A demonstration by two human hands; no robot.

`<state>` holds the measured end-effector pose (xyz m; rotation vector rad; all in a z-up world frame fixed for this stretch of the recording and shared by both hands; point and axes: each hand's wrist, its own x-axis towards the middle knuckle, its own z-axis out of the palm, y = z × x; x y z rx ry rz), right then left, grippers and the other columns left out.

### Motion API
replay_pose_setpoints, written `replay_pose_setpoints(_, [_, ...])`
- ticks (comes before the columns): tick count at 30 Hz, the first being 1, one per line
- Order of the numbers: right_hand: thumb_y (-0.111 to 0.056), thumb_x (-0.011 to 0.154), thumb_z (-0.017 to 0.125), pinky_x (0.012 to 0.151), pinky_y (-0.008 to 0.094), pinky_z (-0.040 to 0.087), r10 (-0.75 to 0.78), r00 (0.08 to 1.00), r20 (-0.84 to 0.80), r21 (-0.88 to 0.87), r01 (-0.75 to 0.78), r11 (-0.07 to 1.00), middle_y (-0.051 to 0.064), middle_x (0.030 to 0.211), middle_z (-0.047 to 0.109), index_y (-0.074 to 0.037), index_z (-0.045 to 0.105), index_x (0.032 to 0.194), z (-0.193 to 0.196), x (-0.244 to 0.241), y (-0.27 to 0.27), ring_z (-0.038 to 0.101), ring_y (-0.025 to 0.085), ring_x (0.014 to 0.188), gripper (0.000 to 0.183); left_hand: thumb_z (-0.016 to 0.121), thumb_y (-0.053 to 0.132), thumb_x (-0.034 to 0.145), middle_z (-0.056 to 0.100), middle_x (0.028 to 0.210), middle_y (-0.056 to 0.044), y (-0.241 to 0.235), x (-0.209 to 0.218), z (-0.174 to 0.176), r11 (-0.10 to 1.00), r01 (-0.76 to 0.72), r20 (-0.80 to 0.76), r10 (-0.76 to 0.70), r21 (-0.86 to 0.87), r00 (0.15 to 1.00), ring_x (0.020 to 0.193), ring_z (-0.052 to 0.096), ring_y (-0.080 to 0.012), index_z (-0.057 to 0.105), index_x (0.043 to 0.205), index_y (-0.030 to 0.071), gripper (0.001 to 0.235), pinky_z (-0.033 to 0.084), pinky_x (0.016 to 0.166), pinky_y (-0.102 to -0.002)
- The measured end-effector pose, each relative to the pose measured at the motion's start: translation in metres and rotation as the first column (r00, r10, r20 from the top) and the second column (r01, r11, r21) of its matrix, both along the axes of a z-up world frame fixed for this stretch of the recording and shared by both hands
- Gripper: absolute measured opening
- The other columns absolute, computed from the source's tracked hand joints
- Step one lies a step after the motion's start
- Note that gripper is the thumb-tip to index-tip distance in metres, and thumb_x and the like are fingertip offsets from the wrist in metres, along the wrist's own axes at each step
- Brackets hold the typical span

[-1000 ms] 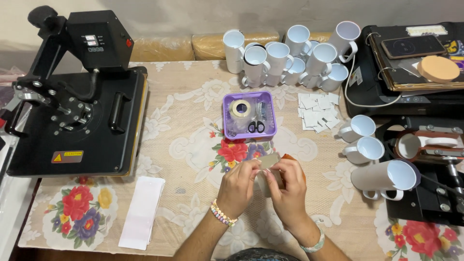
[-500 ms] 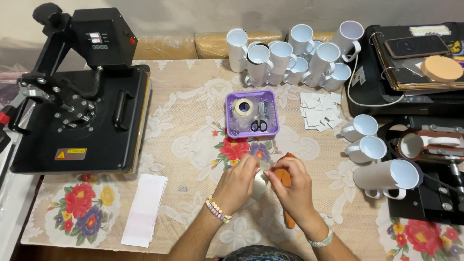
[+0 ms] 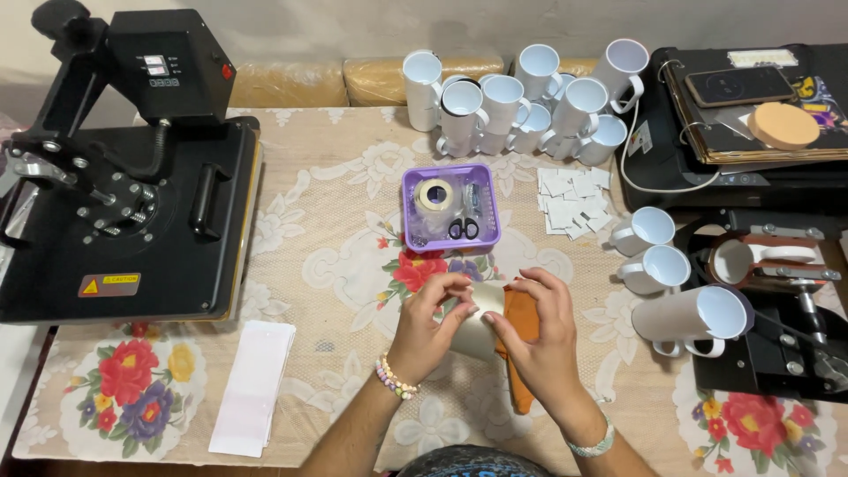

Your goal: The person handles a roll of tape, peeling and folding the edge. They then place a white sheet onto a heat press machine, cover it with a brown sheet, and operate the press by lowering the handle. Finally, they open the press and remove the sheets.

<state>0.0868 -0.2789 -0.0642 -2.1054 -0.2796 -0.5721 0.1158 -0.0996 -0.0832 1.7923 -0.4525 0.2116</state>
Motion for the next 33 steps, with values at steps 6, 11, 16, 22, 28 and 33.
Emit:
replay_pose_setpoints(6, [-0.008,0.084,0.077,0.103,0.034,0.049,0.016,0.991,-0.130,0.261,0.019,0.965,0.004,0.087,0.072,-0.009,0.057,0.099,-0.012,-0.003,0.005,0.067,0.021,0.109,0.025,0.075,0.005,0.087,0.073,0.092,-0.006,0.003,-0.002,0.001,1.000,-0.024,-0.022,0.024,-0.013,0.999,0.087,0.073,-0.0145,0.061,0.109,0.005,0.026,0.058,0.081,-0.027])
replay_pose_setpoints(11, [-0.004,0.084,0.075,0.102,0.036,0.049,0.043,0.995,-0.094,0.316,-0.011,0.949,0.004,0.085,0.071,-0.011,0.057,0.083,-0.011,-0.001,0.004,0.064,0.021,0.105,0.019,0.079,0.004,0.083,0.076,0.084,-0.008,0.005,-0.001,0.002,0.993,-0.030,-0.143,0.013,-0.115,0.990,0.083,0.074,-0.0142,0.054,0.101,0.007,0.031,0.060,0.085,-0.028])
replay_pose_setpoints(16, [-0.007,0.086,0.074,0.104,0.036,0.049,0.014,0.993,-0.116,0.307,0.023,0.951,0.007,0.093,0.071,-0.010,0.069,0.086,-0.018,-0.001,0.000,0.064,0.023,0.115,0.006,0.076,0.006,0.085,0.076,0.092,-0.011,0.004,-0.001,0.000,0.978,-0.066,-0.219,0.021,-0.198,0.975,0.094,0.075,-0.0185,0.054,0.092,0.008,0.023,0.060,0.085,-0.029])
replay_pose_setpoints(22, [-0.006,0.090,0.070,0.104,0.038,0.049,0.054,0.997,-0.054,0.255,-0.038,0.966,0.005,0.094,0.074,-0.010,0.075,0.091,-0.018,-0.002,-0.001,0.062,0.024,0.115,0.006,0.059,-0.001,0.091,0.070,0.090,-0.006,0.008,-0.001,0.016,0.993,0.064,0.052,-0.059,-0.100,0.997,0.093,0.069,-0.0217,0.065,0.086,0.008,0.012,0.054,0.087,-0.033])
replay_pose_setpoints(28, [-0.001,0.091,0.067,0.107,0.039,0.048,0.106,0.994,-0.010,0.215,-0.101,0.971,0.005,0.098,0.072,-0.010,0.077,0.100,-0.018,-0.003,-0.003,0.060,0.027,0.115,0.016,0.071,-0.001,0.088,0.074,0.095,-0.010,0.005,-0.003,0.018,0.997,0.072,0.142,-0.066,-0.040,0.988,0.093,0.070,-0.0238,0.077,0.099,0.007,0.014,0.055,0.088,-0.034])
replay_pose_setpoints(33, [0.001,0.091,0.064,0.109,0.040,0.045,0.115,0.993,0.005,0.194,-0.114,0.974,0.004,0.097,0.070,-0.013,0.077,0.106,-0.024,-0.004,-0.004,0.059,0.027,0.115,0.024,0.073,0.001,0.089,0.073,0.090,-0.009,0.003,-0.005,0.015,0.998,0.058,0.214,-0.051,-0.025,0.975,0.086,0.068,-0.0233,0.077,0.099,0.005,0.011,0.054,0.082,-0.034])
